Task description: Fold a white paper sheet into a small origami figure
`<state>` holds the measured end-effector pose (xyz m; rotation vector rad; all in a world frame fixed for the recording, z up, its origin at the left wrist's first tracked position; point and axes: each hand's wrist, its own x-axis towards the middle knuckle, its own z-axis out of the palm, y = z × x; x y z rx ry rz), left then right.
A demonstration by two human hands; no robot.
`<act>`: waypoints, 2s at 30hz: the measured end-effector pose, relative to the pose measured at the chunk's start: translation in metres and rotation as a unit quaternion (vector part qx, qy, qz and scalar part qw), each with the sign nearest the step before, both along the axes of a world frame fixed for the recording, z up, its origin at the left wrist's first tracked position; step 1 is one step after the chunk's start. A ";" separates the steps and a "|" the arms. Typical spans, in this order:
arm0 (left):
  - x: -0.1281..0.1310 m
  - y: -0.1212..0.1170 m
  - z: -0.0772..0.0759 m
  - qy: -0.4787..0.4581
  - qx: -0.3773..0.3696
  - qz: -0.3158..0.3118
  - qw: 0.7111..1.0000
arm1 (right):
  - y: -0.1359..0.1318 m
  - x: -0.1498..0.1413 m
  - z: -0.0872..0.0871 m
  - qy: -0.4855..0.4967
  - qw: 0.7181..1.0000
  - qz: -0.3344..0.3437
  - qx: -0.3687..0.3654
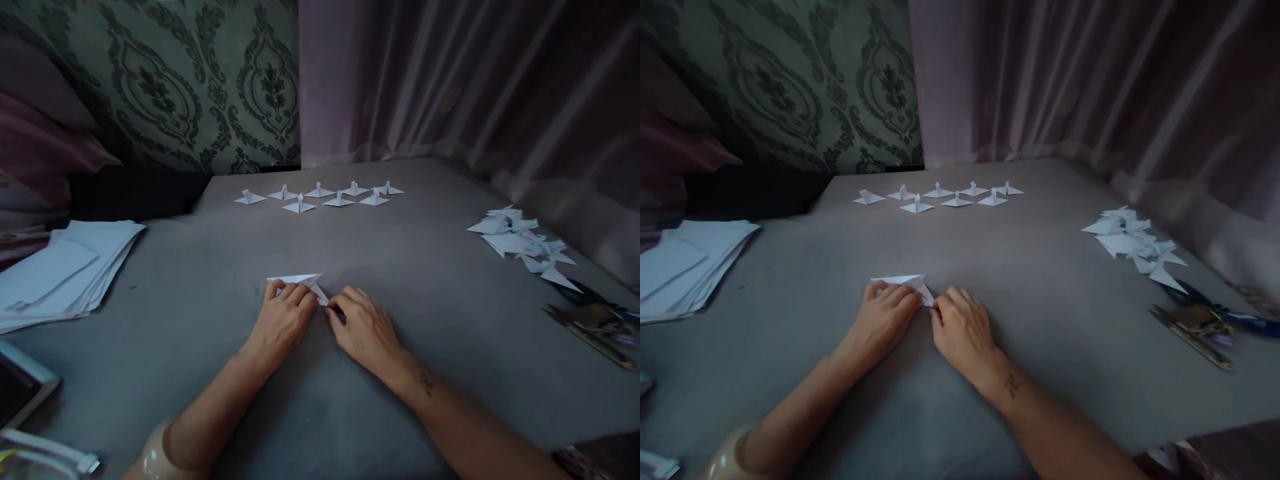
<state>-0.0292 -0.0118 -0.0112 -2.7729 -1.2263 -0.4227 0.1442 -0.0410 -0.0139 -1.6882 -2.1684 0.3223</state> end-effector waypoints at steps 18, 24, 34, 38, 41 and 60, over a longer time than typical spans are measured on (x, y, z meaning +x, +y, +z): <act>0.009 0.004 0.002 0.048 0.015 0.019 0.999 | 0.009 0.006 0.000 0.038 0.998 -0.020 -0.052; 0.008 0.005 0.002 0.040 0.010 0.018 0.999 | 0.011 0.009 0.002 0.073 0.994 -0.026 -0.079; 0.007 0.006 0.000 0.028 0.022 0.012 0.999 | 0.013 0.004 -0.001 0.064 0.995 -0.038 -0.068; 0.007 0.006 0.001 0.029 0.019 0.015 0.999 | 0.014 0.003 0.001 0.073 0.993 -0.048 -0.079; 0.008 0.006 0.003 0.032 0.014 0.014 0.999 | 0.016 0.002 0.002 0.080 0.990 -0.060 -0.095; 0.006 0.008 0.000 0.018 0.019 0.007 1.000 | 0.011 0.012 0.000 0.177 0.983 0.011 -0.044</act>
